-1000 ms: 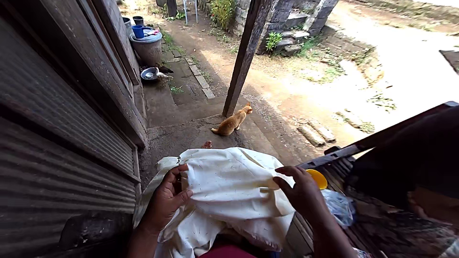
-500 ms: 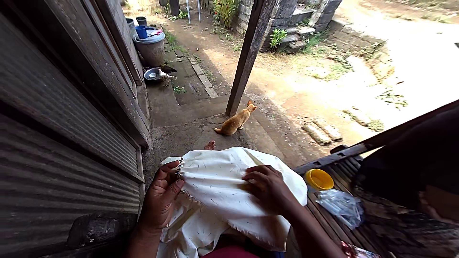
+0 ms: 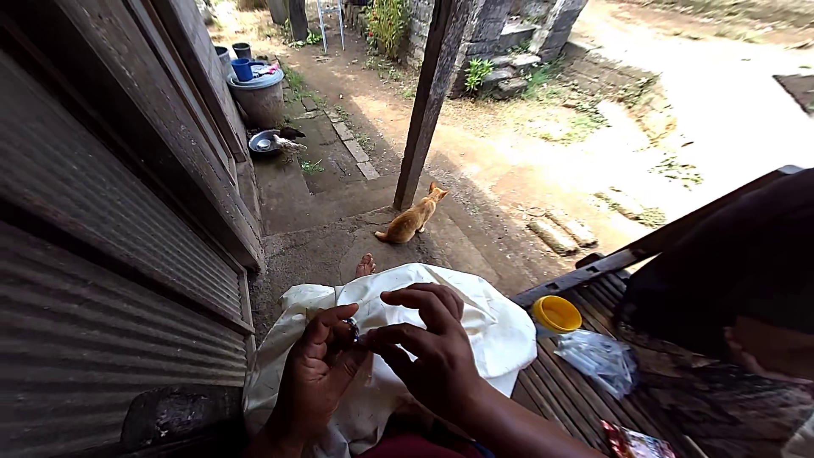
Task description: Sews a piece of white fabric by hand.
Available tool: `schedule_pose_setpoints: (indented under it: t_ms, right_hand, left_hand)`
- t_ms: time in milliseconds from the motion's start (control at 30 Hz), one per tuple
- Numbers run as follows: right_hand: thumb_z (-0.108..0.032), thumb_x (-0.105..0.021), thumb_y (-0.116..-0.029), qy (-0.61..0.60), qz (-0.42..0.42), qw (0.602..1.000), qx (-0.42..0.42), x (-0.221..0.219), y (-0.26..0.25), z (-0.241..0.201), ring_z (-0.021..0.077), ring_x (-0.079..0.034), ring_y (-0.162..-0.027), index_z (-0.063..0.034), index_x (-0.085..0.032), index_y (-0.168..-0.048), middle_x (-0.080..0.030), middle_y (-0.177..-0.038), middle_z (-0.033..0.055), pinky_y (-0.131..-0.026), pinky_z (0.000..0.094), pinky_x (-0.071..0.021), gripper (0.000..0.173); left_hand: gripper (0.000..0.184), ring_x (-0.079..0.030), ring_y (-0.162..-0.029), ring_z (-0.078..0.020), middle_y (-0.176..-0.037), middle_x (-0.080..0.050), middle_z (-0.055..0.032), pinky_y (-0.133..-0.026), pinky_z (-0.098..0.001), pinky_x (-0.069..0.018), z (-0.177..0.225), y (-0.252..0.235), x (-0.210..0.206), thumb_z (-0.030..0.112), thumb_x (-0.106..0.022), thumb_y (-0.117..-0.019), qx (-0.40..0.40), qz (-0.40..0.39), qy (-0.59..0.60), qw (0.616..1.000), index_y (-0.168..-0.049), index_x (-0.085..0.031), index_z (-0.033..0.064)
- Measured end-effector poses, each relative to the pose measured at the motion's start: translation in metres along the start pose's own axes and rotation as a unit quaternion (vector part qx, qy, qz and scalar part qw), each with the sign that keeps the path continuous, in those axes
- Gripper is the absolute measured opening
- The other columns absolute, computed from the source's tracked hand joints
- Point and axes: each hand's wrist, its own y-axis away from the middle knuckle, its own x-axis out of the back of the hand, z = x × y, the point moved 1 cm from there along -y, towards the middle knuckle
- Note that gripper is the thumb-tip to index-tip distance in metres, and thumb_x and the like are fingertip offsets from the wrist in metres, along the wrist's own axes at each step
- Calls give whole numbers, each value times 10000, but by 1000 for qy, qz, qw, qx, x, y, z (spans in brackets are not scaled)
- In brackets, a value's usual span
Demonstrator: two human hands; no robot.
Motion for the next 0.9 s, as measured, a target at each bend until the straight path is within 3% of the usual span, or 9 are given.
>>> schedule_pose_setpoints:
  t_ms: [200, 467, 667, 767, 833, 900]
  right_hand:
    - [-248, -682, -970, 10, -2, 1000, 13, -4, 6, -1, 127, -581, -1201, -225, -671, -863, -698, -1124, -30, -1117, 445, -317, 110]
    - [-324, -710, -967, 2, -1, 1000, -6, 3, 9, -1, 118, -552, -1252, -245, -697, -934, -676, -1196, -23, -1140, 438, -316, 86]
    - [-237, -659, -989, 29, -5, 999, 35, 3, 9, -2, 128, -564, -1212, -223, -664, -888, -680, -1161, -31, -1136, 460, -290, 102]
    - [-208, -631, -979, 46, -13, 998, 39, 4, 9, -1, 136, -573, -1206, -216, -644, -871, -683, -1149, -24, -1132, 467, -294, 109]
    - [-186, -622, -966, 59, -15, 997, 46, 6, 9, -1, 144, -579, -1190, -209, -632, -861, -680, -1128, -18, -1134, 478, -294, 108]
    - [-175, -623, -969, 67, -15, 996, 53, 9, 8, -1, 144, -581, -1187, -202, -633, -866, -676, -1122, -16, -1149, 485, -288, 107]
  left_hand:
    - [465, -678, -896, -43, -1011, -704, 43, -826, -208, -578, -1, 1, -2, 145, -767, -911, -20, 12, -22, 999, -1348, -607, 138]
    - [436, -699, -937, -76, -1039, -725, 11, -868, -244, -587, 2, 2, -3, 111, -724, -945, -20, 4, -22, 1000, -1358, -587, 87]
    - [448, -693, -928, -73, -1048, -712, 8, -867, -244, -592, 0, 3, -4, 108, -747, -926, -35, -12, -38, 999, -1349, -600, 92]
    - [386, -674, -912, -65, -1037, -695, 6, -848, -230, -584, -1, 2, -1, 91, -749, -911, -40, -7, -118, 992, -1283, -646, 79]
    - [384, -621, -993, -64, -1074, -624, -4, -881, -207, -547, -2, 1, 4, 112, -738, -868, -56, 4, -214, 975, -1243, -657, 128]
    - [407, -537, -1190, -89, -1219, -541, -21, -1010, -227, -482, 1, -2, 8, 236, -742, -886, -75, -8, -241, 968, -1270, -615, 188]
